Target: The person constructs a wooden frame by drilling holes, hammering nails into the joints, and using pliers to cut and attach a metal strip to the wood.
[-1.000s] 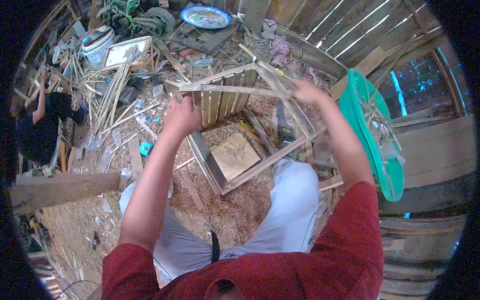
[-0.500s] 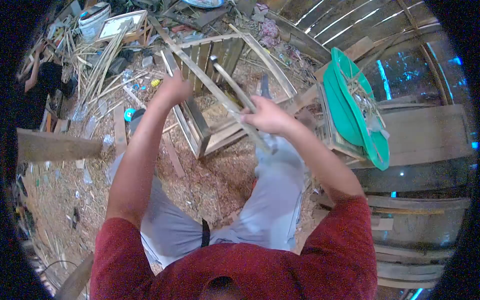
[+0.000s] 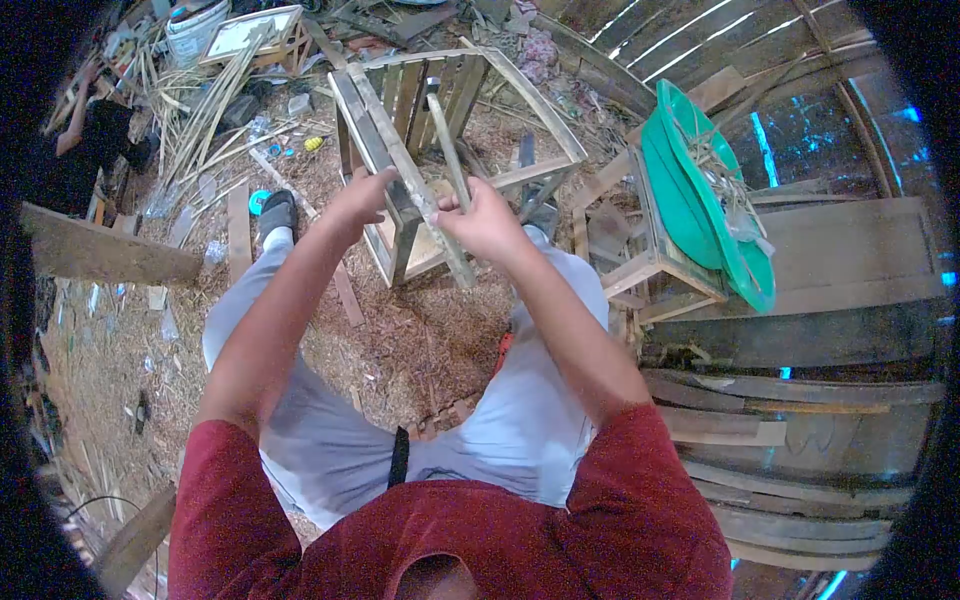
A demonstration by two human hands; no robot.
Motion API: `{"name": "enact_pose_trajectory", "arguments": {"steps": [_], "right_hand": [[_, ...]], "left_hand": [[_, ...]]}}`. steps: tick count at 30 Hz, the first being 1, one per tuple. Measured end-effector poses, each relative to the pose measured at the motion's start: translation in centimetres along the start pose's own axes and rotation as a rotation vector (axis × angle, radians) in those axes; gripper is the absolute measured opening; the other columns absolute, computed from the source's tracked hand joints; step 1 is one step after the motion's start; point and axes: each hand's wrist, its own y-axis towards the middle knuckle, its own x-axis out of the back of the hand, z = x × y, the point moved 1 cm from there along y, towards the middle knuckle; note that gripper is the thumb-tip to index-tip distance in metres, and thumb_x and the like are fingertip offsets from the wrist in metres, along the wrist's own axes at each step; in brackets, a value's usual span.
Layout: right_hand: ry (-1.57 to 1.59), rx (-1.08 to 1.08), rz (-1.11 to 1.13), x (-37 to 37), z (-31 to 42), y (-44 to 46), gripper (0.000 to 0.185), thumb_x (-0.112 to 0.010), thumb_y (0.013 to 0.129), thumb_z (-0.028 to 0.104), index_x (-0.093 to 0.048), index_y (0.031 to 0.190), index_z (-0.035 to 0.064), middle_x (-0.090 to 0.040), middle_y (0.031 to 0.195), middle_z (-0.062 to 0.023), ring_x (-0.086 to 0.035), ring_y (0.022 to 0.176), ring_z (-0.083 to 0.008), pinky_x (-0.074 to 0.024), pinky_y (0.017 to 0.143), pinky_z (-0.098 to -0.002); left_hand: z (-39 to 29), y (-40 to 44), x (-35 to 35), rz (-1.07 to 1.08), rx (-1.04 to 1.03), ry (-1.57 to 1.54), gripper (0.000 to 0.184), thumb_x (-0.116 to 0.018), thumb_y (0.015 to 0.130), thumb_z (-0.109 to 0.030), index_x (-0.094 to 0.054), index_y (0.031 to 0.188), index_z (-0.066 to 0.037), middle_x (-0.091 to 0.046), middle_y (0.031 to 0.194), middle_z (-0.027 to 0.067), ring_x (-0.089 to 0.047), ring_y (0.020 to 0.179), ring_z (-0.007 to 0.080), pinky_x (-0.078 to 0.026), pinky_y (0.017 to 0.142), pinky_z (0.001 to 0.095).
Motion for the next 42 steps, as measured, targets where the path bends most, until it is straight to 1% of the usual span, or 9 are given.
{"name": "enact_pose_trajectory", "arguments": {"steps": [8,12,21,24,30,33,36,39,42], "right_hand": [[0.01,-0.109,-0.017,0.0,0.3,-0.5,0.026,-0.082,0.085,0.014,-0.064,0.101,0.004,-0.067,0.087,-0.0017,-0.062,0.079,-0.0108,-0.0518,0.074,-0.0289],[0.006,-0.074,-0.014,0.1,0.0,0.0,0.026,-0.082,0.086,0.016,-0.063,0.1,0.0047,-0.068,0.087,-0.0013,-0.062,0.077,-0.0113,-0.0516,0.073,-0.0298],[0.359,-0.096,0.153,1.6,0.5,-0.1,0.023,-0.07,0.094,0.008,-0.056,0.112,0.0013,-0.072,0.105,-0.0129,-0.072,0.092,-0.0199,-0.0587,0.077,-0.0356],[0.343,-0.029,0.189,2.1,1.7,-1.2,0.023,-0.065,0.098,0.009,-0.055,0.116,0.0002,-0.073,0.11,-0.0156,-0.073,0.098,-0.0233,-0.0602,0.078,-0.0378],[0.259,0.011,0.061,2.2,-0.7,-2.7,0.026,-0.061,0.103,0.018,-0.057,0.121,0.0003,-0.074,0.103,-0.0104,-0.071,0.089,-0.016,-0.0588,0.074,-0.0336],[0.139,-0.019,0.103,4.3,-1.3,-7.3,0.026,-0.062,0.104,0.021,-0.06,0.123,0.0041,-0.071,0.094,-0.0056,-0.066,0.08,-0.0125,-0.0549,0.07,-0.0309],[0.009,0.111,0.137,5.2,-1.9,-12.9,0.028,-0.064,0.102,0.026,-0.065,0.122,0.0063,-0.063,0.081,-0.0004,-0.061,0.074,-0.0144,-0.051,0.069,-0.0329],[-0.218,0.187,0.304,2.8,-3.1,-17.7,0.033,-0.067,0.099,0.03,-0.066,0.121,0.0049,-0.063,0.082,-0.0057,-0.063,0.078,-0.0201,-0.0511,0.073,-0.0387],[-0.343,-0.108,0.58,-0.5,-5.4,-19.0,0.039,-0.068,0.096,0.036,-0.066,0.115,0.0029,-0.068,0.092,-0.0151,-0.068,0.088,-0.0297,-0.052,0.079,-0.0446]], "left_hand": [[0.6,2.4,-0.7,-0.05,0.009,-0.04,0.088,-0.066,0.094,-0.055,-0.031,0.15,0.004,-0.048,0.146,0.0257,-0.053,0.131,0.038,-0.05,0.101,0.0512],[1.3,3.5,-1.1,-0.085,0.003,-0.112,0.091,-0.07,0.092,-0.052,-0.03,0.151,0.004,-0.05,0.143,0.0255,-0.054,0.131,0.0368,-0.049,0.102,0.0512],[0.5,0.7,-0.8,-0.255,-0.001,-0.119,0.067,-0.057,0.098,-0.046,-0.044,0.142,0.003,-0.056,0.132,0.0207,-0.054,0.12,0.0308,-0.043,0.101,0.0451],[-0.8,-5.4,-0.4,-0.156,-0.07,-0.238,0.061,-0.057,0.098,-0.042,-0.047,0.139,0.002,-0.057,0.128,0.0186,-0.052,0.12,0.0293,-0.037,0.106,0.0454],[-0.9,-7.2,0.4,0.036,0.024,-0.333,0.04,-0.063,0.094,-0.043,-0.066,0.12,-0.013,-0.063,0.116,0.0047,-0.053,0.105,0.02,-0.038,0.094,0.0427],[-0.7,-5.5,5.1,-0.121,-0.174,-0.251,0.039,-0.057,0.099,-0.041,-0.062,0.125,-0.012,-0.064,0.116,0.007,-0.055,0.108,0.0212,-0.04,0.092,0.044],[-3.4,-6.1,10.5,-0.293,-0.178,-0.531,0.042,-0.046,0.107,-0.039,-0.056,0.133,-0.008,-0.064,0.126,0.0122,-0.055,0.119,0.0253,-0.042,0.097,0.0467],[-4.4,-6.6,16.8,-0.401,-0.32,-0.499,0.05,-0.038,0.109,-0.043,-0.054,0.138,-0.006,-0.059,0.138,0.0154,-0.052,0.125,0.0287,-0.038,0.106,0.0467],[-5.0,-7.9,19.3,-0.57,-0.282,-0.476,0.055,-0.035,0.109,-0.045,-0.052,0.142,-0.004,-0.057,0.143,0.016,-0.051,0.128,0.0298,-0.033,0.113,0.0448]]}}
